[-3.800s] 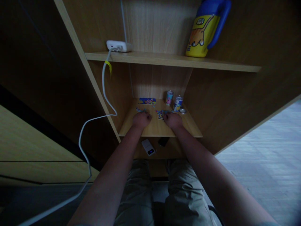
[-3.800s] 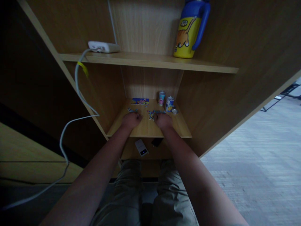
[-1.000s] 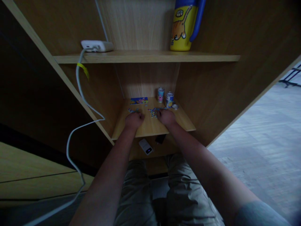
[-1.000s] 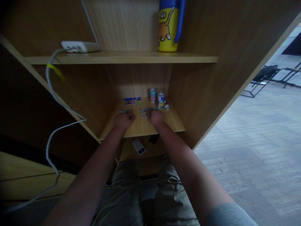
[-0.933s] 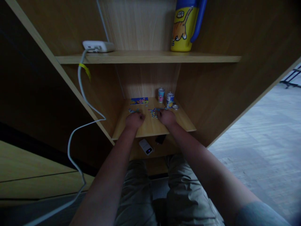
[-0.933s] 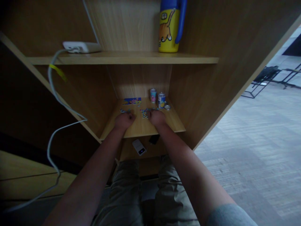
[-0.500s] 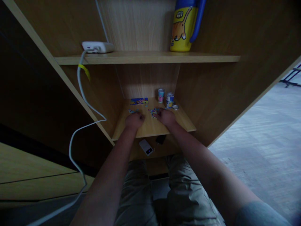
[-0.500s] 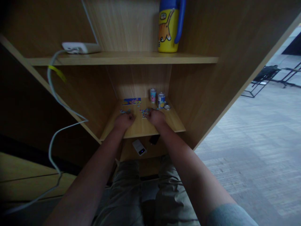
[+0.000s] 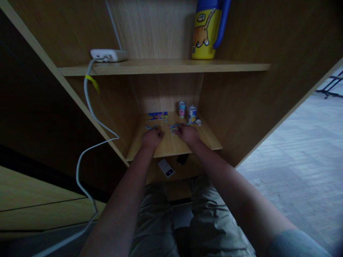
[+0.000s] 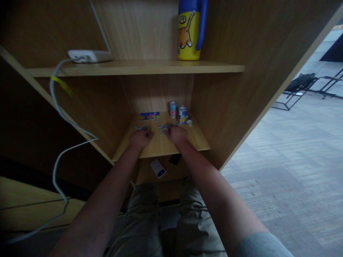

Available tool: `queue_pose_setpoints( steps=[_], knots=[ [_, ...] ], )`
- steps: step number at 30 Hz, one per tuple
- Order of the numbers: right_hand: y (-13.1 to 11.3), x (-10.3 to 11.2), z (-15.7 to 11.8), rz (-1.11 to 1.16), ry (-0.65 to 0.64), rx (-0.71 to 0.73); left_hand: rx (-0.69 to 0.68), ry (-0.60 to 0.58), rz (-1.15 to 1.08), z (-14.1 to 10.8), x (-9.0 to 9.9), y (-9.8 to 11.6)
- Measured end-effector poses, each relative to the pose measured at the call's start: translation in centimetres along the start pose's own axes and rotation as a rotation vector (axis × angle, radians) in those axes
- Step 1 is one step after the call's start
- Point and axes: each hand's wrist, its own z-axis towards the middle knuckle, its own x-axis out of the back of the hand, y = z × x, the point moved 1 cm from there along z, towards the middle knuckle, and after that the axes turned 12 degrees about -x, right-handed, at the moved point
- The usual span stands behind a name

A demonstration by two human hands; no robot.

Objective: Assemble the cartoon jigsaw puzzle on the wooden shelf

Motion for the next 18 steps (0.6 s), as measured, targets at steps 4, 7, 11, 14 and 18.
queue_pose_setpoints(
  steps=[4,7,11,14,18],
  knots=[
    [0.03,0.1,-0.05,-0.003,0.002,-0.002,-0.008,-0.006,0.013,-0.19,0.39,0.28],
    [0.04,0.15,-0.13,-0.003,0.017,0.011,-0.004,-0.016,0.018,-0.23,0.5,0.36],
    [0.11,-0.01,-0.09,-0.007,0.014,0.036,-0.009,-0.015,0.017,-0.25,0.5,0.37],
    [0.15,-0.2,0.03,-0.004,0.015,0.025,-0.004,-0.01,0.009,-0.34,0.57,0.43],
    [0.17,-0.29,0.19,0.007,0.017,0.02,-0.007,-0.004,0.002,-0.36,0.53,0.4]
  ],
)
